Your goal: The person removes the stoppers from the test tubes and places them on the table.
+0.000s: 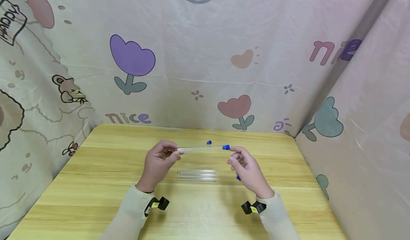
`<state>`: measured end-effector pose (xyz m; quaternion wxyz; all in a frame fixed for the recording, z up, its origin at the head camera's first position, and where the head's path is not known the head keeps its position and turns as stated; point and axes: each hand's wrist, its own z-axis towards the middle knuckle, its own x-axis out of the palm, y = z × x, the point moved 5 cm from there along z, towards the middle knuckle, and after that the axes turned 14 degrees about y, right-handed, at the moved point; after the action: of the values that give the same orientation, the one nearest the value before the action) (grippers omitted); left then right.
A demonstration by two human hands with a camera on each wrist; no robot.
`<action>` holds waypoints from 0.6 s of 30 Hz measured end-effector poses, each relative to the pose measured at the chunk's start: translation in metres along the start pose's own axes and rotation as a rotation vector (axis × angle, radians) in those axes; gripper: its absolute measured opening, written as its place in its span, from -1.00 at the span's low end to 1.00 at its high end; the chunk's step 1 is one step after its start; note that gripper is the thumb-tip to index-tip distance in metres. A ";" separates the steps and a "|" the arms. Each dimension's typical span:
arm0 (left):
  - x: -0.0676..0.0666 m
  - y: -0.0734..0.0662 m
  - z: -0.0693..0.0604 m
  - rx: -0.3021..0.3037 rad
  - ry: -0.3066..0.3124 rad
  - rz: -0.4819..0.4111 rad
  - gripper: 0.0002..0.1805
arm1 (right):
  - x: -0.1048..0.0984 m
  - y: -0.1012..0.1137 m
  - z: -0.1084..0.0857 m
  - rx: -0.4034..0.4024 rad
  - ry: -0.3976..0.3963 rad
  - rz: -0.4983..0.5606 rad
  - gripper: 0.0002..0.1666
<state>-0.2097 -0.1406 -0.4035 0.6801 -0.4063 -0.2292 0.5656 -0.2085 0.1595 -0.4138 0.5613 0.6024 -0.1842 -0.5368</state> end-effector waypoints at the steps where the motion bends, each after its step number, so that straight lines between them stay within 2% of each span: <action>1: 0.002 -0.004 0.000 0.021 0.019 0.005 -0.79 | 0.000 0.004 -0.001 -0.032 0.002 0.030 -0.65; 5: 0.009 -0.015 0.000 0.081 0.083 0.019 -0.77 | -0.002 0.017 -0.004 -0.120 -0.020 0.086 -0.82; 10: 0.013 -0.021 0.000 0.086 0.122 0.063 -0.72 | -0.006 0.022 -0.006 -0.151 -0.066 0.103 -0.78; 13: 0.015 -0.024 0.001 0.092 0.129 0.141 -0.68 | -0.007 0.022 -0.006 -0.156 -0.074 0.113 -0.77; 18: 0.019 -0.029 0.003 0.124 0.137 0.348 -0.64 | -0.008 0.022 -0.007 -0.147 -0.084 0.098 -0.74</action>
<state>-0.1901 -0.1221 -0.3808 0.6098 -0.4345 -0.0734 0.6587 -0.1968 0.1631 -0.3928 0.6213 0.5268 -0.1970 -0.5456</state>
